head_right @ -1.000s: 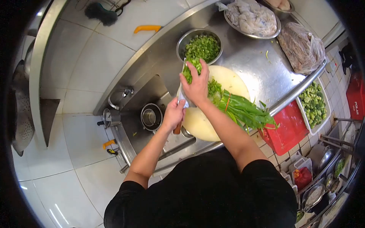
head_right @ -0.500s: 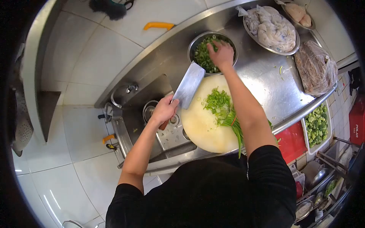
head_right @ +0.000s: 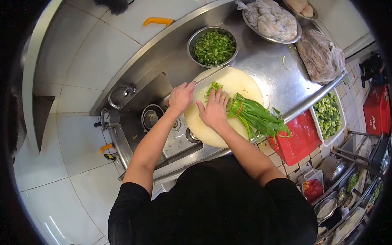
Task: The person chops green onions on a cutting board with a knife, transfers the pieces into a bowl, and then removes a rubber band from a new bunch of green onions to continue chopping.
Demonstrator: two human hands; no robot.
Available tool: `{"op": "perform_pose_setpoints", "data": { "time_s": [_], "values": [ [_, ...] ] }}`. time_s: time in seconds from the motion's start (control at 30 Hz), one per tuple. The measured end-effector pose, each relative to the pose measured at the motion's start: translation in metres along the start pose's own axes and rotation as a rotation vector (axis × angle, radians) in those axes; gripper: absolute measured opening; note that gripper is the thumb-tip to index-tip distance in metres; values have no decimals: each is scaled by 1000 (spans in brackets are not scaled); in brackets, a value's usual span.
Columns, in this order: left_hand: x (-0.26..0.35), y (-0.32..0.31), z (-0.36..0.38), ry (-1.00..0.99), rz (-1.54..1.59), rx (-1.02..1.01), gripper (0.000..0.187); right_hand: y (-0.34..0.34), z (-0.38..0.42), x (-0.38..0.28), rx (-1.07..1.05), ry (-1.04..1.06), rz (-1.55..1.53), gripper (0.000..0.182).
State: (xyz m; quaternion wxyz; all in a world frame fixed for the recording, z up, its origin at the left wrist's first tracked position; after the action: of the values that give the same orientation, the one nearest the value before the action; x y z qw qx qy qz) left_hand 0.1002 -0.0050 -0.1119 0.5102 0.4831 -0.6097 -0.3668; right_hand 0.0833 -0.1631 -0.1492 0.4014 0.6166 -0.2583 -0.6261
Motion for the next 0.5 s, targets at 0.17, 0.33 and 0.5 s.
{"op": "perform_pose_setpoints", "data": {
  "time_s": [0.17,0.33,0.5],
  "values": [
    [-5,-7,11,-126,-83,36,31,33,74,57,113,375,-210,67],
    [-7,0,19,-324,-16,-37,31,73,71,98,447,127,344,73],
    [-26,9,19,-440,-13,-189,32,71,52,122,409,192,345,71]
  ]
}}
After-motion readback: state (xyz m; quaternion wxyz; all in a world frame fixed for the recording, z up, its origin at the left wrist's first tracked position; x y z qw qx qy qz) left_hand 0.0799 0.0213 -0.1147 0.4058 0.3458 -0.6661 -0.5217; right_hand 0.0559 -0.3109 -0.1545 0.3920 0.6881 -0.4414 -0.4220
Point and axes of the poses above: each hand's wrist, its own z-axis away from the middle knuckle, its own y-axis out of the back of the hand, x = y × z, the point moved 4 cm from there along -z, towards the middle knuckle, and after that the axes turned 8 degrees about x, right-handed, at the moved point
